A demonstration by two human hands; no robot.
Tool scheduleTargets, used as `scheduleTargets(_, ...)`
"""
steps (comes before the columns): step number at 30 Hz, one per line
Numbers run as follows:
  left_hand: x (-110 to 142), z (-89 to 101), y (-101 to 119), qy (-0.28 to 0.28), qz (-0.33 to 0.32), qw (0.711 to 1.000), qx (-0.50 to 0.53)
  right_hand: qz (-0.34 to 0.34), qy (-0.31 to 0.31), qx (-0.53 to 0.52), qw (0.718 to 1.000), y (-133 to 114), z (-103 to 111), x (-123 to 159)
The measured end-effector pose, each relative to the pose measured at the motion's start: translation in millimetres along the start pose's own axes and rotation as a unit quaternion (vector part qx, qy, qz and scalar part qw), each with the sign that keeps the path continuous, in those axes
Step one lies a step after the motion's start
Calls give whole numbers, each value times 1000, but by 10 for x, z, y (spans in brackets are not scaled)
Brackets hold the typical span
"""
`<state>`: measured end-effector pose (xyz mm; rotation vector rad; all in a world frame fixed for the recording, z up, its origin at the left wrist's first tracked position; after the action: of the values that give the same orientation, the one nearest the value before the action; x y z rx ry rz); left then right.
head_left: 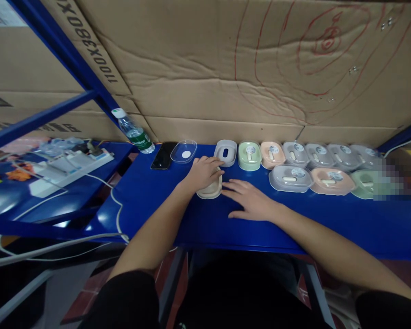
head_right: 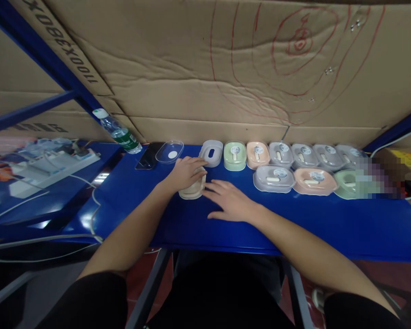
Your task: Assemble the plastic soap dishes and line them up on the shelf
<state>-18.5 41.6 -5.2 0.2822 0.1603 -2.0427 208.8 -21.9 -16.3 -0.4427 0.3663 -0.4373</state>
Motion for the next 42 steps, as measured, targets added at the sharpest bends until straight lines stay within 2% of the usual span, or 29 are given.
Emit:
scheduleTargets(3,-2,-11,-62,-2,21,1000,-17,28,-60,8,998,-109,-135,-75)
scheduleTargets(5,15,8,-124,-2,44,998,-35,28,-68,15,997,-119,-146,-81)
scheduleTargets(10,65,18,-336,1,87,994,-69,33,-19,50,998,-43,-35,-13)
scheduleTargets(16,70,-26,-460,-4,132,989,-64,-42,40,83,995,127,-44,-18)
scheduleTargets(21,79,17,-535,67,202,975,-61,-96,127,73,984,222,-52,-25)
scheduleTargets(24,89,41,-563,96,238,965,-60,-62,131,60,988,203,-43,-10)
scheduleTargets(26,82,55,-501,106,207,972,-40,-21,104,50,993,169,-47,-13)
scheduleTargets(28,69,63,-365,98,133,986,-16,1,74,43,996,140,-50,-25)
scheduleTargets(31,64,37,-110,46,24,999,-5,-8,53,38,998,123,-38,-42)
scheduleTargets(34,72,-41,73,-14,-45,999,-3,-19,53,29,998,121,-17,-43)
scheduleTargets(38,61,-138,138,-53,-73,996,14,1,39,7,999,116,-10,-34)
scheduleTargets(42,24,-159,87,-38,-57,997,18,0,40,-5,999,139,4,-33)
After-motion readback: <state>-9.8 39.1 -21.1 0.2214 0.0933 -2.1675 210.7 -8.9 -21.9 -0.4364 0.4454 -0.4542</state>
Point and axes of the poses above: each hand's wrist, its own x-axis away from the middle knuckle, its own z-axis out of the back of the hand, y = z × x, the point moved 2 cm from there along -x, towards the middle knuckle, and after that the axes turned 12 degrees about -x, right-handed, at the moved point
